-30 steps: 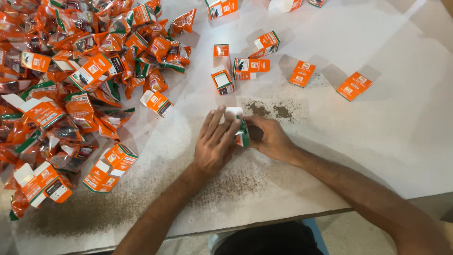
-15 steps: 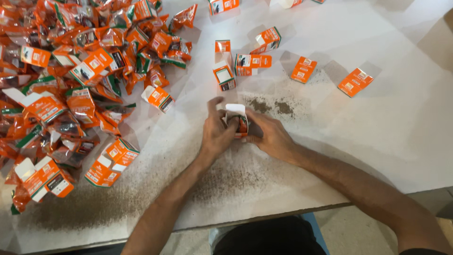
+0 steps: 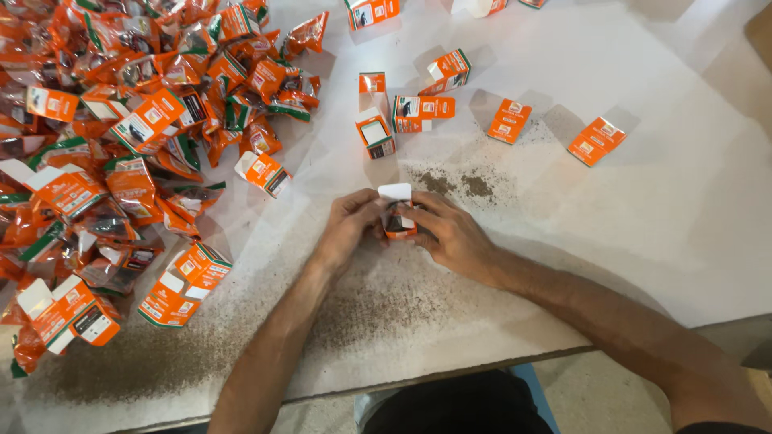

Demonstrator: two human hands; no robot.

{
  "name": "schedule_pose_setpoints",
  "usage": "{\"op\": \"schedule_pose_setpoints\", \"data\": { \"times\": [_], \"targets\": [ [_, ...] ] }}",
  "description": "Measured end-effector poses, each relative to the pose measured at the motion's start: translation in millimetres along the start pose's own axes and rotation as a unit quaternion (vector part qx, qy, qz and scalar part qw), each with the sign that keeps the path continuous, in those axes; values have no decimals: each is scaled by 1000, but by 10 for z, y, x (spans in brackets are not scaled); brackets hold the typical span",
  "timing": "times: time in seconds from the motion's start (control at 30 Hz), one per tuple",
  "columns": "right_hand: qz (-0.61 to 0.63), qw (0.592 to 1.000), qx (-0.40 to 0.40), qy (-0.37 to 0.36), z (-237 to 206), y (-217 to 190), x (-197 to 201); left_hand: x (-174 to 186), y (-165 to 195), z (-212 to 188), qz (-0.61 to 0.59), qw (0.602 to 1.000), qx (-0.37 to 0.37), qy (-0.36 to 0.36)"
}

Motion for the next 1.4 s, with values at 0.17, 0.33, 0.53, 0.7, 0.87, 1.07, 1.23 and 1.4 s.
{"op": "schedule_pose_setpoints", "data": {
  "times": [0.17, 0.33, 0.53, 0.7, 0.87, 1.07, 1.23, 1.4],
  "targets": [
    [18, 1000, 3, 14, 35, -49, 49, -178, 178, 23, 248, 961, -117, 46],
    [43, 999, -22, 20, 4, 17, 53, -409, 480, -283, 336, 882, -328, -43],
    [105, 992, -77, 2, 14, 160, -21, -409, 500, -399, 416, 839, -344, -69],
    [84, 996, -43, -2, 31, 92, 7, -392, 469, -365, 394, 849, -347, -55],
    [79, 996, -38, -27, 32, 38, 18, -433, 546, -438, 415, 821, -385, -75],
    [77, 996, -29, -19, 54, 2, 27, -504, 615, -442, 440, 812, -381, -36],
    [91, 995, -44, -16, 39, 55, 8, -510, 618, -457, 450, 798, -398, -51],
    [73, 997, -29, -16, 9, 78, -18, -525, 583, -536, 481, 775, -393, -115]
  ]
}}
Point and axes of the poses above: each hand's wrist, its own z-axis towards the middle knuckle, its own x-axis out of the back of the hand, y = z × x, the point moved 6 cm from there along z, towards the middle knuckle, and after that the axes turned 10 degrees about -x, right-handed, at the moved point
